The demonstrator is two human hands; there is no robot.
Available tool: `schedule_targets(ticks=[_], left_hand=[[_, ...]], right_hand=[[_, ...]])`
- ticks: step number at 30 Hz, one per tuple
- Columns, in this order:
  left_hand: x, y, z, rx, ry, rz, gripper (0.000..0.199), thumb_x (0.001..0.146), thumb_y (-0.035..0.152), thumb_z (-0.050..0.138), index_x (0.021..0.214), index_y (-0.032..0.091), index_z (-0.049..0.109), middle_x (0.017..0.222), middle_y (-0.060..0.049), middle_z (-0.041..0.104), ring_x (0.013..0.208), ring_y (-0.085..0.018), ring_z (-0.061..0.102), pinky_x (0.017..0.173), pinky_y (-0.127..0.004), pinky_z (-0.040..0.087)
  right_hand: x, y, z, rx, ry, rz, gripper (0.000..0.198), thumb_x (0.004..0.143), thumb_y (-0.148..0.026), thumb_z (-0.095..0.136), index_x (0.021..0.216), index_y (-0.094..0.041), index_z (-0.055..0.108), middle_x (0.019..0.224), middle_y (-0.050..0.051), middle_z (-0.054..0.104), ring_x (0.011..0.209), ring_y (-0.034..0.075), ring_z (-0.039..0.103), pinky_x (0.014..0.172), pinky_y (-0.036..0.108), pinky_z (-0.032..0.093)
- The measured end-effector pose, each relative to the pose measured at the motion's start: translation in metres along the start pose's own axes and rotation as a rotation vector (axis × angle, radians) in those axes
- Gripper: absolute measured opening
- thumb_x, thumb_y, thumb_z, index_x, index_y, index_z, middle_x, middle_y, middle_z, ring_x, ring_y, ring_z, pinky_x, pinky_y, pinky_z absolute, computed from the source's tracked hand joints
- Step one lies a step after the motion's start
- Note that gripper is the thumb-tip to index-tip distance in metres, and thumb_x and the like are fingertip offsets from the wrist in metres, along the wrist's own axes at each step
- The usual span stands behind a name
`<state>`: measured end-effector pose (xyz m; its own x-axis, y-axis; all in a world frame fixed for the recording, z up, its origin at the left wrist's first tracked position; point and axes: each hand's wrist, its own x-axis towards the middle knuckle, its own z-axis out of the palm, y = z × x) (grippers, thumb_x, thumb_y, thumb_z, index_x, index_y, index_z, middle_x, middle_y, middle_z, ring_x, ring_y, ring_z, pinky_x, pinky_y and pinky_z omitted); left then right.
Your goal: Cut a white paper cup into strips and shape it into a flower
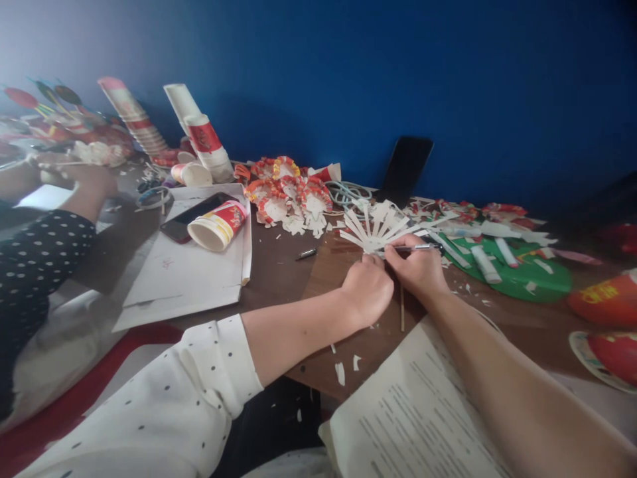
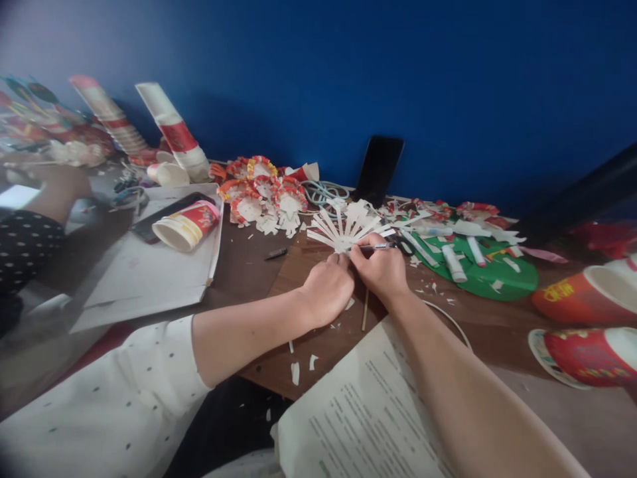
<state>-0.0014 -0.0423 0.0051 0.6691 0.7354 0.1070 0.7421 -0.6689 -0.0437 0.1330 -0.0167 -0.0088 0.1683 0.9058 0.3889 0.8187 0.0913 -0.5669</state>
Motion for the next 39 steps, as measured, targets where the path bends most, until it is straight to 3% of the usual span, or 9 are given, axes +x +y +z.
schedule_targets(ticks=[39], left_hand=[[-0.0002,-0.0007,-0.0055,0.001,-0.031,0.006,0.034,0.088,0.012,0.044,0.115,-0.002,0.06,0.108,-0.024,0.059,0.099,-0.027,0.058,0.076,-0.032,0.048]], right_hand=[[0.0,0.0006,-0.0008,0.003,-0.013,-0.009,0.018,0.078,-0.038,0.057,0.074,-0.022,0.063,0.075,0.004,0.071,0.073,0.022,0.065,0.072,0.033,0.047]])
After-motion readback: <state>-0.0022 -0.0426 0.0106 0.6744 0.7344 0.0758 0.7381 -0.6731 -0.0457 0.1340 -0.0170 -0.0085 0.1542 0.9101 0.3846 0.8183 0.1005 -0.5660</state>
